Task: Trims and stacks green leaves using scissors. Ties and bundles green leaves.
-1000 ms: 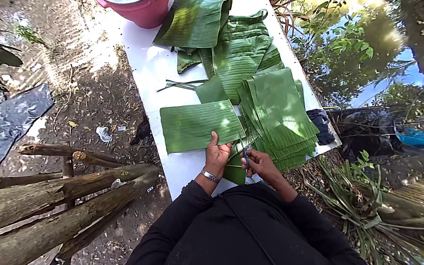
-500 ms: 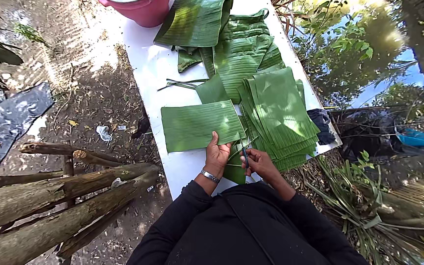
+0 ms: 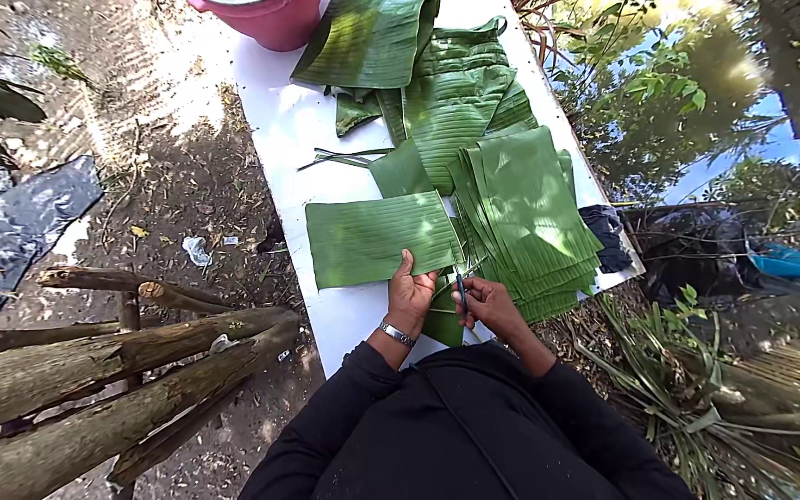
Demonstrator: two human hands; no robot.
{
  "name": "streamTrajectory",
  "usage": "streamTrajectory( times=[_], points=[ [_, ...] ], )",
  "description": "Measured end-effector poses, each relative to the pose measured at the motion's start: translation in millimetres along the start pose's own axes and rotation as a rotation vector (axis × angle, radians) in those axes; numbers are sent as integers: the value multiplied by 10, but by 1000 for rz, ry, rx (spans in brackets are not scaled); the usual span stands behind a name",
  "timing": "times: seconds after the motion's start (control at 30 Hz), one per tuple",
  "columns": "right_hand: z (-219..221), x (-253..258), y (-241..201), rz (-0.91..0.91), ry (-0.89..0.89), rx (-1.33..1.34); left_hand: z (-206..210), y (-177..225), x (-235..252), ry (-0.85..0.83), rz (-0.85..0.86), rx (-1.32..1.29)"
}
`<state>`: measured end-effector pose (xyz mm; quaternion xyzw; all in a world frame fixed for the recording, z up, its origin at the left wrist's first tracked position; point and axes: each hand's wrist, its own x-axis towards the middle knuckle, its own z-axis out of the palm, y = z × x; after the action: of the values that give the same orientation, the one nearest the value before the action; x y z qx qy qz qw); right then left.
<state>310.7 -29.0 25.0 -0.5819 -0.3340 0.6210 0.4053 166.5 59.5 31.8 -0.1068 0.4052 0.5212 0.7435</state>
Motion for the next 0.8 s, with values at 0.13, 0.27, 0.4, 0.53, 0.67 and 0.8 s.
streamTrajectory(
  times=[0.13, 0.27, 0.4, 0.53, 0.67, 0.8],
  points=[
    [13, 62, -62, 68, 30, 11, -34, -25, -27, 10, -21, -7],
    [45, 112, -90, 99, 68, 55, -49, -38, -45, 9, -33, -33],
    [39, 107, -56, 47, 59, 56, -57, -33, -34, -12, -21, -18],
    [21, 104, -17, 11, 43, 45, -53, -30, -29, -2, -20, -4],
    [17, 100, 7, -9, 39, 33, -57, -22, -32, -1, -15, -1],
    [20, 97, -57, 61, 38, 38, -70, -6, -39, 16, -27, 0]
  ],
)
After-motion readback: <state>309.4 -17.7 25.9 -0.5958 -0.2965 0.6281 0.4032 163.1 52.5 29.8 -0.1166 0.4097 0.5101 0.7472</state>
